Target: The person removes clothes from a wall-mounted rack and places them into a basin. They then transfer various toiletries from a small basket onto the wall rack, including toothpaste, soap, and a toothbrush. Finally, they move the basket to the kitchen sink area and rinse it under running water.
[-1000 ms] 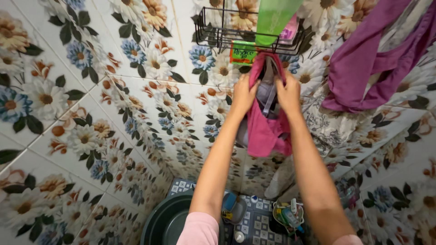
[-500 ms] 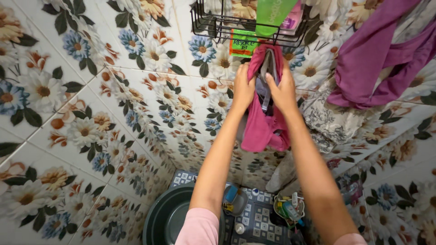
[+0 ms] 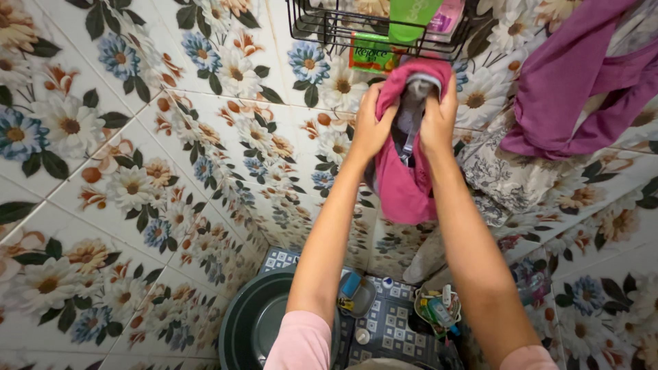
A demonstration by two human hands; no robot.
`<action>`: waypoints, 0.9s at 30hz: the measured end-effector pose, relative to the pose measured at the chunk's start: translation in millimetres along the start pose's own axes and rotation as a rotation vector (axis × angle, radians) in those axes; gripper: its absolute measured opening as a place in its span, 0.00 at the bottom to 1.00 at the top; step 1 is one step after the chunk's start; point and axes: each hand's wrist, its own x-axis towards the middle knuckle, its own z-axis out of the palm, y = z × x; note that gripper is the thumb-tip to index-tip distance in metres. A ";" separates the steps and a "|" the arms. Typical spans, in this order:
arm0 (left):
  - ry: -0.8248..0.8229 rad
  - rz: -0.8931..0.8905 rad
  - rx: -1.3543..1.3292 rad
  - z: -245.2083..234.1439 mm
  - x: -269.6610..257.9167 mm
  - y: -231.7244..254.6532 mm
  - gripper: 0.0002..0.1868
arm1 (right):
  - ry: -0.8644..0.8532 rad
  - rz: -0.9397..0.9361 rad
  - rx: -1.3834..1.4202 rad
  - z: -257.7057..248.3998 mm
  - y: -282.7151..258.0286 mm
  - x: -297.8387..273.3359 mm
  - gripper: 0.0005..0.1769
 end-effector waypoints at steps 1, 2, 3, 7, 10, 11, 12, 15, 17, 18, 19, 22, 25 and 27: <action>-0.009 0.028 -0.023 -1.2 -1.5 5.2 0.18 | 0.023 0.006 0.026 -3.3 9.3 -5.0 0.24; -0.019 0.056 -0.045 -2.4 -3.6 10.3 0.18 | 0.046 0.012 0.053 -8.1 20.1 -11.1 0.27; -0.027 0.084 -0.066 -4.2 -6.4 15.0 0.18 | 0.067 0.018 0.080 -13.5 32.1 -17.6 0.30; -0.135 0.092 0.023 -10.9 -25.0 27.2 0.25 | 0.078 0.120 0.276 -38.9 67.5 -48.7 0.30; -0.182 0.157 0.031 -16.9 -37.3 24.4 0.25 | 0.085 0.158 0.323 -36.6 64.1 -54.4 0.32; -0.183 0.168 0.019 -17.5 -36.0 20.4 0.25 | 0.049 0.128 0.264 -33.2 55.7 -44.5 0.31; -0.184 0.180 0.006 -17.8 -35.1 16.1 0.25 | 0.013 0.098 0.205 -30.9 41.5 -37.4 0.29; -0.147 -0.039 -0.103 -10.7 -29.1 6.3 0.23 | -0.130 -0.056 -0.140 -15.1 -9.3 -14.6 0.33; -0.051 -0.036 -0.097 -6.4 -23.1 4.7 0.23 | -0.186 -0.069 -0.134 -2.0 -32.7 1.5 0.36; -0.003 -0.032 -0.095 -5.9 -19.6 6.0 0.23 | -0.146 -0.114 -0.156 2.4 -39.9 5.4 0.35; 0.006 0.004 -0.036 -4.9 -17.5 8.8 0.25 | -0.106 -0.158 -0.179 3.9 -43.2 7.0 0.35; 0.011 0.059 0.008 -2.4 -12.7 21.9 0.29 | 0.006 -0.163 -0.079 3.1 -33.2 4.8 0.26; -0.027 0.009 -0.180 -4.3 -33.0 31.7 0.32 | 0.044 0.003 -0.037 -0.9 -17.0 -21.1 0.28; -0.057 -0.027 -0.265 -15.5 -56.4 26.5 0.36 | -0.050 0.072 -0.126 -5.4 -18.0 -50.4 0.30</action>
